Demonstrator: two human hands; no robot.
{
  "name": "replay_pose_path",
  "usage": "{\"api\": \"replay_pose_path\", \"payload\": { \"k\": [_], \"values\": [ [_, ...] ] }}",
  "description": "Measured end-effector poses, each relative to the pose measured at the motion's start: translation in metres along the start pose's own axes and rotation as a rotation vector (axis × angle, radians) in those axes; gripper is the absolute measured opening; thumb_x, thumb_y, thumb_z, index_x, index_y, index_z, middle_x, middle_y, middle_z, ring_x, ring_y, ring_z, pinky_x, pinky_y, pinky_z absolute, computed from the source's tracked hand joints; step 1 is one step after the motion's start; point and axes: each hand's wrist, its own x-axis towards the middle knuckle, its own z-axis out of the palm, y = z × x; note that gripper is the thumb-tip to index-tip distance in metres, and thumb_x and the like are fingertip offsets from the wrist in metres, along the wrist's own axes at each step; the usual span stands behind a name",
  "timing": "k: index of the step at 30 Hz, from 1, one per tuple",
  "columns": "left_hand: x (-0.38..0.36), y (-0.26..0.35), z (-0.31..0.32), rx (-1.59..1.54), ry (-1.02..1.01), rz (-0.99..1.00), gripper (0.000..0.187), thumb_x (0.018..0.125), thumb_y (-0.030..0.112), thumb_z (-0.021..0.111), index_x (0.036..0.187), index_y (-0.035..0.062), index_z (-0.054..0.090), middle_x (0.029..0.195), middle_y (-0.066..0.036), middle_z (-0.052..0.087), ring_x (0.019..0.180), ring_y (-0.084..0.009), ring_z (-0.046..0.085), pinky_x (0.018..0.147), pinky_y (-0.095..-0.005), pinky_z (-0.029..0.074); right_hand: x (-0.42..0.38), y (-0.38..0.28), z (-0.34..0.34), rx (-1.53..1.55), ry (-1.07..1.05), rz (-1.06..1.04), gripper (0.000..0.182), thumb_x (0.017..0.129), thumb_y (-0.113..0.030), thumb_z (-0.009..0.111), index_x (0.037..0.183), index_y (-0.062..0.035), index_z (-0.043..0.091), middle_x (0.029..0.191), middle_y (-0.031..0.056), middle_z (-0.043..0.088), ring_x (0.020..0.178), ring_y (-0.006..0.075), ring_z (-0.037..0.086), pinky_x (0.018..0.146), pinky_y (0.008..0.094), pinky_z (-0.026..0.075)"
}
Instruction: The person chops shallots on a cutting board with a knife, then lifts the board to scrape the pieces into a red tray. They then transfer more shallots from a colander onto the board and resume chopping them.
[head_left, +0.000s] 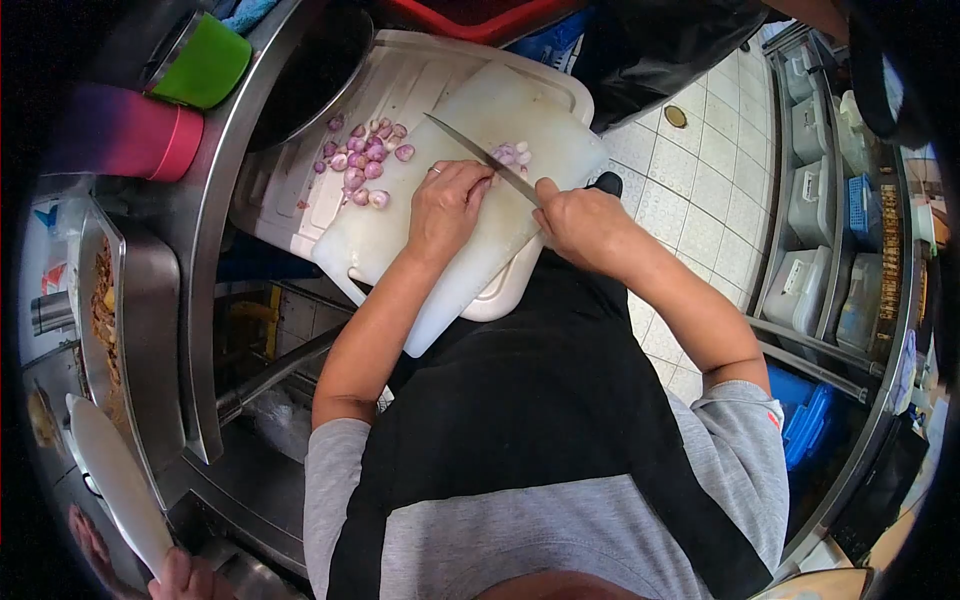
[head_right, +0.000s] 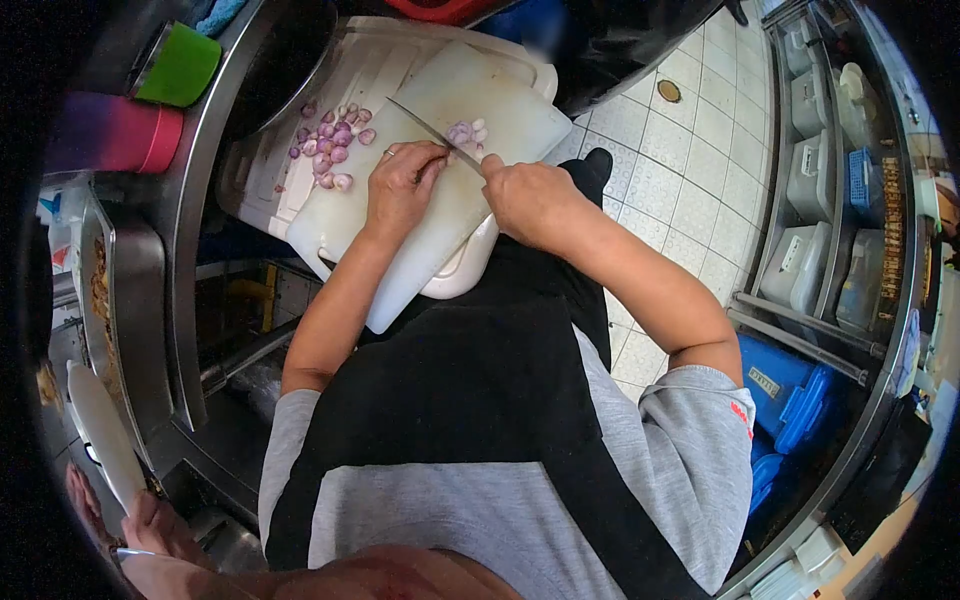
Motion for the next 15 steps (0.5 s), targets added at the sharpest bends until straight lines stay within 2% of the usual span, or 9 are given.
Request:
{"api": "replay_pose_path", "payload": {
  "k": [5,7,11,13,15],
  "values": [
    [-0.001,-0.001,-0.001,0.000,0.003,0.009,0.012,0.078,0.003,0.072,0.089,0.0040,0.071,0.090,-0.009,0.071,0.088,-0.0268,0.066,0.078,-0.0364,0.053,0.006,0.001,-0.006,0.035,0.030,-0.012,0.024,0.096,-0.021,0.053,0.101,0.0015,0.047,0.071,0.0241,0.066,0.071,0.0435,0.066,0.063,0.0514,0.053],
    [-0.002,-0.001,0.001,-0.004,0.003,0.003,0.011,0.078,0.003,0.072,0.089,0.0040,0.071,0.090,-0.009,0.071,0.088,-0.0268,0.066,0.078,-0.0364,0.053,-0.001,-0.004,-0.022,-0.018,-0.065,0.005,0.024,0.096,-0.022,0.053,0.100,0.0017,0.047,0.073,0.0251,0.066,0.072,0.0442,0.066,0.066,0.0518,0.053],
    [-0.002,0.000,0.000,0.001,0.012,0.001,0.013,0.077,0.002,0.072,0.090,0.0043,0.071,0.092,-0.008,0.070,0.089,-0.0266,0.066,0.079,-0.0364,0.053,0.004,0.000,0.000,0.056,-0.026,0.038,0.025,0.096,-0.023,0.053,0.099,0.0015,0.048,0.073,0.0260,0.066,0.073,0.0456,0.066,0.067,0.0523,0.052],
    [-0.003,0.001,-0.001,0.017,0.006,0.008,0.014,0.077,0.003,0.072,0.091,0.0044,0.071,0.094,-0.008,0.070,0.090,-0.0266,0.066,0.080,-0.0364,0.053,0.013,0.006,0.003,0.175,-0.039,0.092,0.029,0.097,-0.025,0.051,0.106,0.0028,0.053,0.086,0.0292,0.067,0.087,0.0451,0.066,0.078,0.0520,0.052],
    [-0.004,0.003,-0.003,0.049,-0.017,0.118,0.018,0.077,0.002,0.069,0.094,0.0042,0.071,0.099,-0.009,0.069,0.094,-0.0269,0.065,0.081,-0.0360,0.053,0.017,0.022,0.001,0.262,-0.060,0.069,0.032,0.097,-0.027,0.051,0.107,0.0030,0.053,0.088,0.0297,0.067,0.089,0.0457,0.066,0.081,0.0518,0.050]
  ]
}}
